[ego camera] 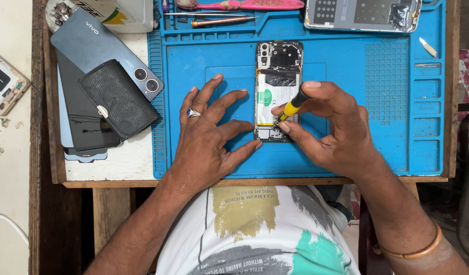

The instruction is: The person uses a yellow-handled screwdriver to unscrew and remove a metal bracket from the bottom of a disassembled smartphone. The phone is held steady on a blue work mat while the person carefully loosens the screws and lifts the bracket away.

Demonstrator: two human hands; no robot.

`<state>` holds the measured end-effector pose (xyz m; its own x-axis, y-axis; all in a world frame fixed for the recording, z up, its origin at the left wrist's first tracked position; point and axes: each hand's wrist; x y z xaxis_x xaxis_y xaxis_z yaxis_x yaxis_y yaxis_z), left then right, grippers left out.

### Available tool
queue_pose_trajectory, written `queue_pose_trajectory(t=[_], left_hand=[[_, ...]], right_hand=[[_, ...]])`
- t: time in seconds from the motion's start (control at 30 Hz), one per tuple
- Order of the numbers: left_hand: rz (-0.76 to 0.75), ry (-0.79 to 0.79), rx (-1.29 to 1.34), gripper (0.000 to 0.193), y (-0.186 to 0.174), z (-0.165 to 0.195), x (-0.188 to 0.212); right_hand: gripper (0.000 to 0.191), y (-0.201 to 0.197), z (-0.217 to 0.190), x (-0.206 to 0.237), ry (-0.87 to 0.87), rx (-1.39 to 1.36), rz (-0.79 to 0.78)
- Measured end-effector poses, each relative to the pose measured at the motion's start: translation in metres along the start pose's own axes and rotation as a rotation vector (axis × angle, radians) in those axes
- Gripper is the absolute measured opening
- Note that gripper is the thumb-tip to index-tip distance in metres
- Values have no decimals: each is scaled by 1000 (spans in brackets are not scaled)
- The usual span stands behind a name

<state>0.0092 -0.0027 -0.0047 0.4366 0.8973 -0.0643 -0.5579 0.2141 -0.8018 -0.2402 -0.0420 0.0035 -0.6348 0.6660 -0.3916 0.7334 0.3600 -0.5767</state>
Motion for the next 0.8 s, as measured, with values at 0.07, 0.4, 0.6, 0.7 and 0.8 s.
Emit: queue_pose_trajectory(t=[0.07,0.4,0.6,0.7,0.8], left_hand=[[-2,0,0,27,0,0,0],[-3,5,-9,27,-2,1,-1],[8,9,-8,27,-1,0,-1],[4,4,-8,26,-1,1,-1],[2,3,-7,27,-1,1,-1]], right_hand=[[71,0,1,0,-11,-83,-26],[91,9,6,-1,12,39,99],[81,10,5,-2,-29,91,148],[81,7,5,-2,-12,31,118],[80,3,3,0,3,-13,56]])
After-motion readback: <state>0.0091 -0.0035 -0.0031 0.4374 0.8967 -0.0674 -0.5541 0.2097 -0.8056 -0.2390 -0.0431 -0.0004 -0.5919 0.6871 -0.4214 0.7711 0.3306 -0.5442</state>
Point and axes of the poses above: each hand's wrist, its own x-axis away from the middle knuckle, its own y-axis out of the palm, z = x × y, and after that the axes turned 9 degrees about -z, right-handed
